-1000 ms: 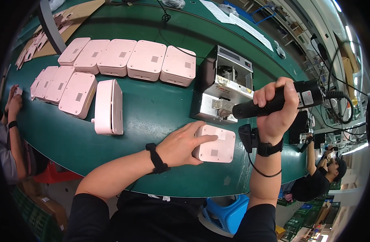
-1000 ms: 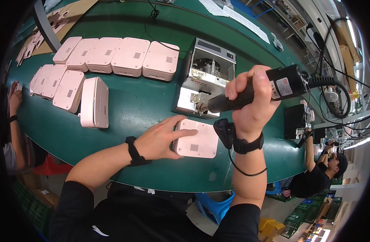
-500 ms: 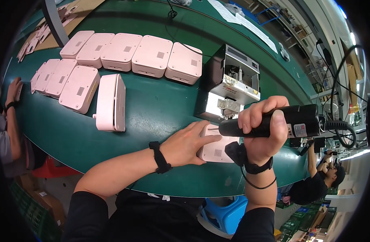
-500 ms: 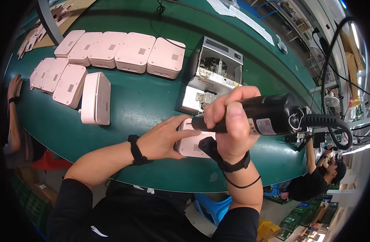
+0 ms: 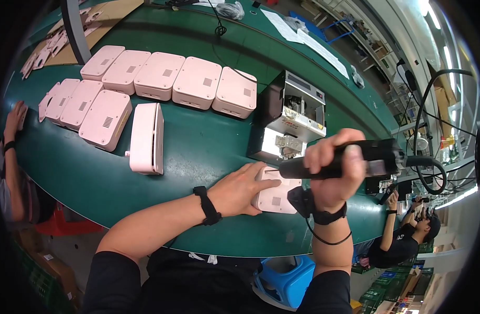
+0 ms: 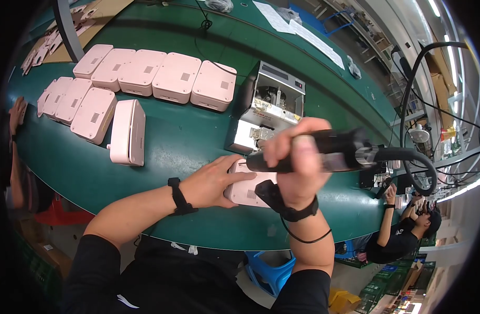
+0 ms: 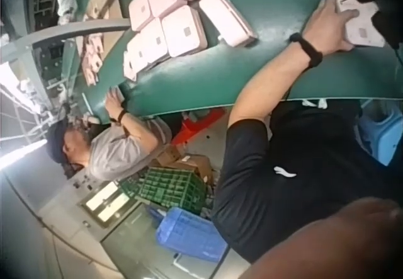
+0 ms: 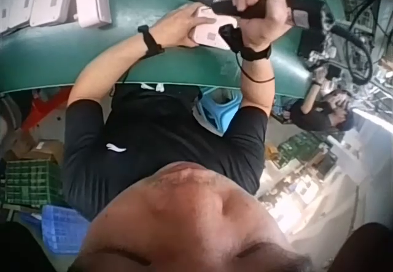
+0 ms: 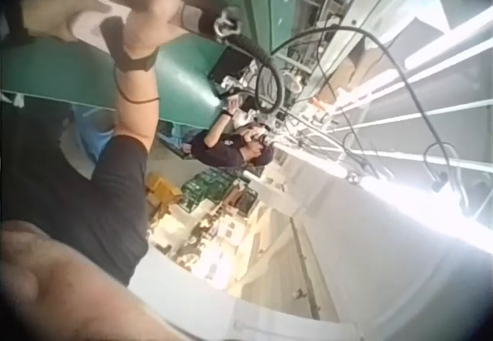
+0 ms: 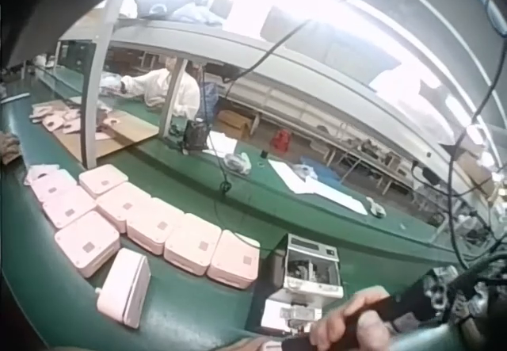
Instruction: Using an electric screwdriver to fasten screws into pink plastic electronic housings on an assembly line.
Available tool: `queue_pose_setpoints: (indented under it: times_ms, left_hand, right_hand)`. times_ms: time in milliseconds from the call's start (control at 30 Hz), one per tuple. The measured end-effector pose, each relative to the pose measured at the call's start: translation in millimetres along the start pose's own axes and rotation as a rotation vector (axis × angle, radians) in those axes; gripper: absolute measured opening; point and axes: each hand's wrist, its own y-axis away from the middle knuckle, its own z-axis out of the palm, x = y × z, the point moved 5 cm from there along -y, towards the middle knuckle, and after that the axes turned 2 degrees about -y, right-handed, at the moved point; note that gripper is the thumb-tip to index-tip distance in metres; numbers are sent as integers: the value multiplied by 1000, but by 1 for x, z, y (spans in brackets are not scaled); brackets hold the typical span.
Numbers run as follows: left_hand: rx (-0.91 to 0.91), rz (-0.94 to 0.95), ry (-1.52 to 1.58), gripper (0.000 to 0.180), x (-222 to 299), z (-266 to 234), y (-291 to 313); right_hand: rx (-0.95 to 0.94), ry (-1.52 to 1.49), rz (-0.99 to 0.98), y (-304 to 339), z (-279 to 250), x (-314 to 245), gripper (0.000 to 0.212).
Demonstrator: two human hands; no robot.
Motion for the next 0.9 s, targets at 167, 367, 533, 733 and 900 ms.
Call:
queue_pose_setpoints:
  times_ms: [167,367,533,733,900]
  left_hand:
    - [-10,-26,-25,74,0,-12,8]
    - [26,-52,-71,73,-4,-28,13]
    - [-8,-73,-53,70,-11,-35,10]
    - [16,-60,-80,69,-11,-36,9]
    - [11,-65,-70,69,-11,-34,9]
  right_hand:
    - [158,76,-104,-17,-22,-23,23]
    - [248,163,-83,-28,-38,-4,23]
    - [236,126,10,-15,-41,-11,26]
    - [223,122,5,40,-47,-34,30]
    - [216,122,1,60,-55,-37,29]
